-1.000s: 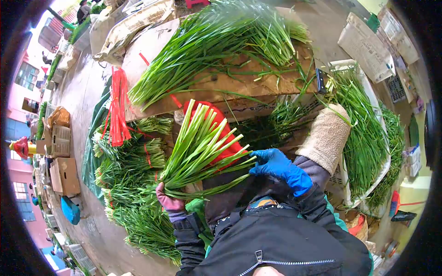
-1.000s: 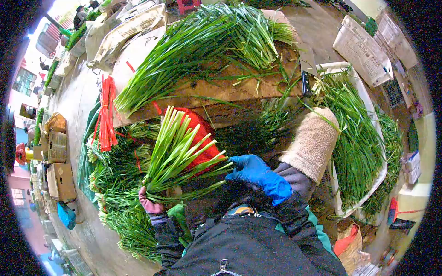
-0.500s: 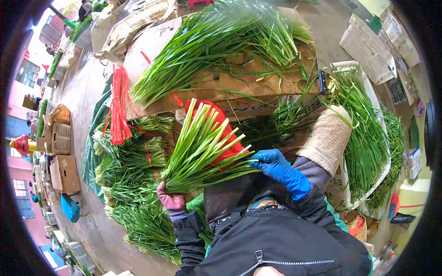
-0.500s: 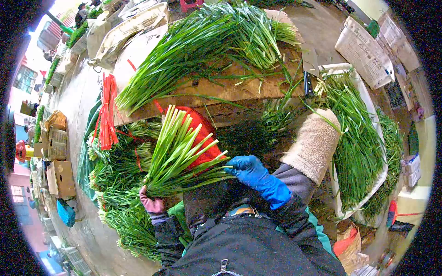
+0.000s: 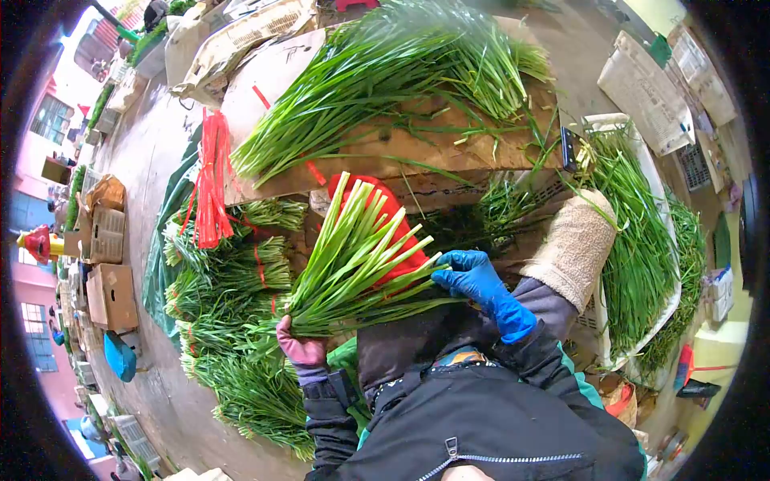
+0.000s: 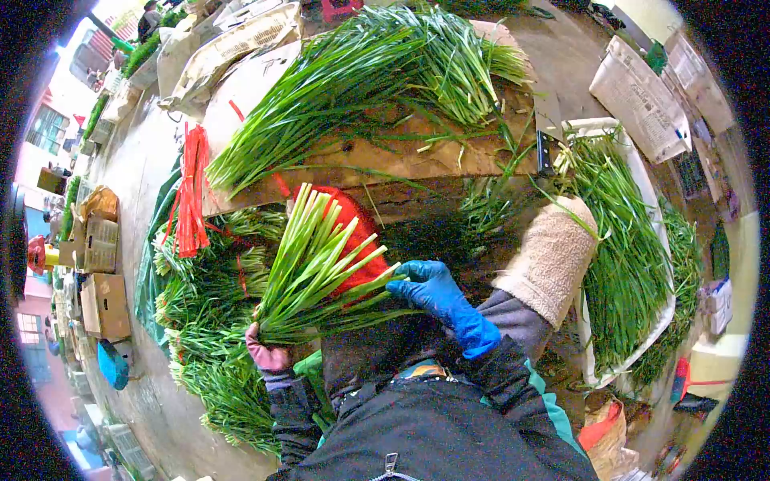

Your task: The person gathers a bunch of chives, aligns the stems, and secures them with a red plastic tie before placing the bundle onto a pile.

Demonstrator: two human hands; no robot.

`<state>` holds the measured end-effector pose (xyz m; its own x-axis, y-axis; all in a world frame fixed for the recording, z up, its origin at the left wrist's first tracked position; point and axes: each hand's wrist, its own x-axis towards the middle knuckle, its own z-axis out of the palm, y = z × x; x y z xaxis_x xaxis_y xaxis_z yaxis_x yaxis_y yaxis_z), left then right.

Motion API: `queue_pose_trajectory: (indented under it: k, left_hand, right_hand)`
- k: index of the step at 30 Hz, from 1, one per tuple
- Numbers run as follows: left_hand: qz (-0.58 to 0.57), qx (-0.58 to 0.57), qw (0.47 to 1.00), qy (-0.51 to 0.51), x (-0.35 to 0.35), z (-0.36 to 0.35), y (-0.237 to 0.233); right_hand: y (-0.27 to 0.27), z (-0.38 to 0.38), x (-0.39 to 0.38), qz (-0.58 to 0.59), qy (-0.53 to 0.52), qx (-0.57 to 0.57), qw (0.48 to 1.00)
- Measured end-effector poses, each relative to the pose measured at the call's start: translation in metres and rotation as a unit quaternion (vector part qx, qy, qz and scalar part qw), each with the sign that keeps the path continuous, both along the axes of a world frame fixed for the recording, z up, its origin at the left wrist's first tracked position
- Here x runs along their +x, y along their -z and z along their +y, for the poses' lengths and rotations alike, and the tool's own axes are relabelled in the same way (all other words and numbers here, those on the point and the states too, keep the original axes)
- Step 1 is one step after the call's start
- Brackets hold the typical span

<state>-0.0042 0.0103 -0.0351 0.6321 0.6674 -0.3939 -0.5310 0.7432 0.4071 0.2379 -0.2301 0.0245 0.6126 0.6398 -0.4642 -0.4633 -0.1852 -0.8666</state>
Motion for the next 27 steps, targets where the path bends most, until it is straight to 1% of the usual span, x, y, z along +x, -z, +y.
queue_pose_trajectory:
  k: [1,3,5,9,11,12,14,15,16,17,18,19,21,22,24,25,26,27]
  left_hand:
    - [0.001,0.0,1.0,-0.001,-0.002,0.001,0.002]
    - [0.053,0.028,0.998,-0.022,-0.004,0.002,0.009]
    - [0.052,0.041,0.998,-0.025,-0.004,0.003,0.012]
    - [0.055,0.054,0.997,-0.028,-0.004,0.001,0.01]
    - [0.071,0.074,0.994,-0.024,-0.005,0.001,0.012]
    - [0.086,0.093,0.992,-0.02,-0.006,0.001,0.013]
    - [0.077,0.076,0.994,-0.031,-0.006,0.0,0.015]
    - [0.067,0.061,0.995,-0.042,-0.005,0.0,0.017]
    - [0.082,0.095,0.991,-0.052,-0.009,0.002,0.026]
    - [0.081,0.093,0.991,-0.054,-0.009,0.003,0.024]
    - [0.074,0.076,0.993,-0.05,-0.007,0.003,0.02]
    - [0.068,0.059,0.995,-0.045,-0.005,0.003,0.017]
    - [0.07,0.044,0.995,-0.051,-0.003,0.004,0.014]
    - [0.081,0.024,0.996,-0.038,-0.001,0.004,0.011]
    - [0.102,0.002,0.994,-0.028,0.0,0.003,0.011]
    - [0.101,0.002,0.994,-0.028,0.0,0.004,0.014]
    - [0.064,-0.008,0.998,-0.016,-0.002,0.004,0.017]
    - [0.028,-0.018,0.999,-0.004,-0.004,0.005,0.018]
  right_hand:
    - [0.0,0.002,0.0,-0.02,0.01,-0.001,1.0]
    - [0.007,0.007,0.0,-0.04,0.017,0.006,0.999]
    - [0.013,0.009,0.001,-0.044,0.036,0.028,0.998]
    - [0.007,0.013,0.002,-0.033,0.042,0.024,0.998]
    - [-0.001,0.005,0.008,-0.07,0.026,-0.015,0.997]
    - [-0.004,-0.001,0.016,-0.11,0.031,-0.04,0.993]
    - [-0.014,-0.021,0.036,-0.108,0.083,-0.071,0.988]
    - [-0.012,-0.038,0.052,-0.162,0.124,-0.065,0.977]
    - [-0.024,-0.06,0.07,-0.113,0.169,-0.077,0.976]
    - [-0.015,-0.093,0.092,-0.257,0.169,-0.059,0.95]
    - [-0.035,-0.115,0.105,-0.3,0.227,-0.132,0.917]
    - [-0.037,-0.142,0.126,-0.372,0.259,-0.162,0.877]
    - [-0.074,-0.174,0.136,-0.329,0.294,-0.232,0.867]
    - [-0.076,-0.184,0.141,-0.331,0.292,-0.233,0.867]
    - [-0.078,-0.195,0.145,-0.405,0.246,-0.29,0.832]
    - [-0.067,-0.192,0.143,-0.418,0.198,-0.272,0.844]
    - [-0.051,-0.182,0.139,-0.429,0.15,-0.252,0.854]
    - [-0.043,-0.159,0.123,-0.397,0.092,-0.257,0.876]
